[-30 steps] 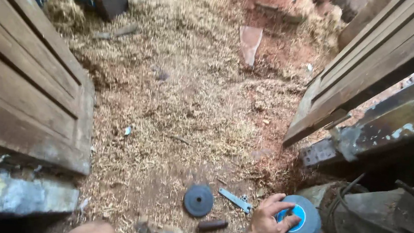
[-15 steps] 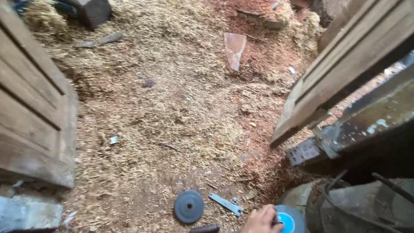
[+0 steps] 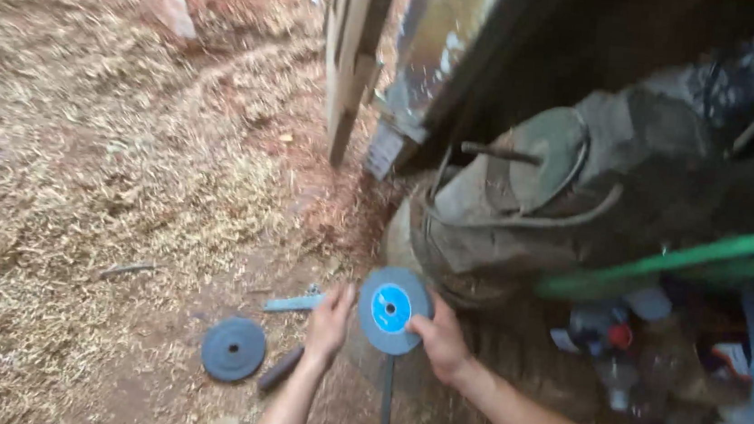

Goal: Grind a metal disc and attach hardware.

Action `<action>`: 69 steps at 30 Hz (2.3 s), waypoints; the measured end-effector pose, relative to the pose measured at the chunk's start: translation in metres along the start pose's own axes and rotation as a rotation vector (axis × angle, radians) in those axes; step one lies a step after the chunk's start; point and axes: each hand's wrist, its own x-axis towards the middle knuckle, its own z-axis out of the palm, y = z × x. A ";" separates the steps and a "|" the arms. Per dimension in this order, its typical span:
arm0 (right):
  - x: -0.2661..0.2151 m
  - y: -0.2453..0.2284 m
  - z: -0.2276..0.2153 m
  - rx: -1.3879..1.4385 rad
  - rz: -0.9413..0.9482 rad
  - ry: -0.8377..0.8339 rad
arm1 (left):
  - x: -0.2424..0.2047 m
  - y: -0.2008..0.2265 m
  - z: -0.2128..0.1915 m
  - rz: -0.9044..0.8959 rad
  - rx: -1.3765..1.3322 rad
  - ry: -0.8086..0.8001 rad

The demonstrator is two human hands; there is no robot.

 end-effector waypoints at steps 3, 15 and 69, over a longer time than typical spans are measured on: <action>-0.027 -0.028 0.006 0.093 -0.084 -0.116 | -0.020 0.063 -0.013 0.069 -0.552 -0.200; -0.062 -0.108 0.018 0.084 -0.141 -0.373 | -0.060 0.178 -0.062 0.555 -0.187 -0.082; 0.016 -0.357 -0.069 -1.495 -0.828 0.041 | 0.083 0.286 0.045 0.014 -1.714 -1.018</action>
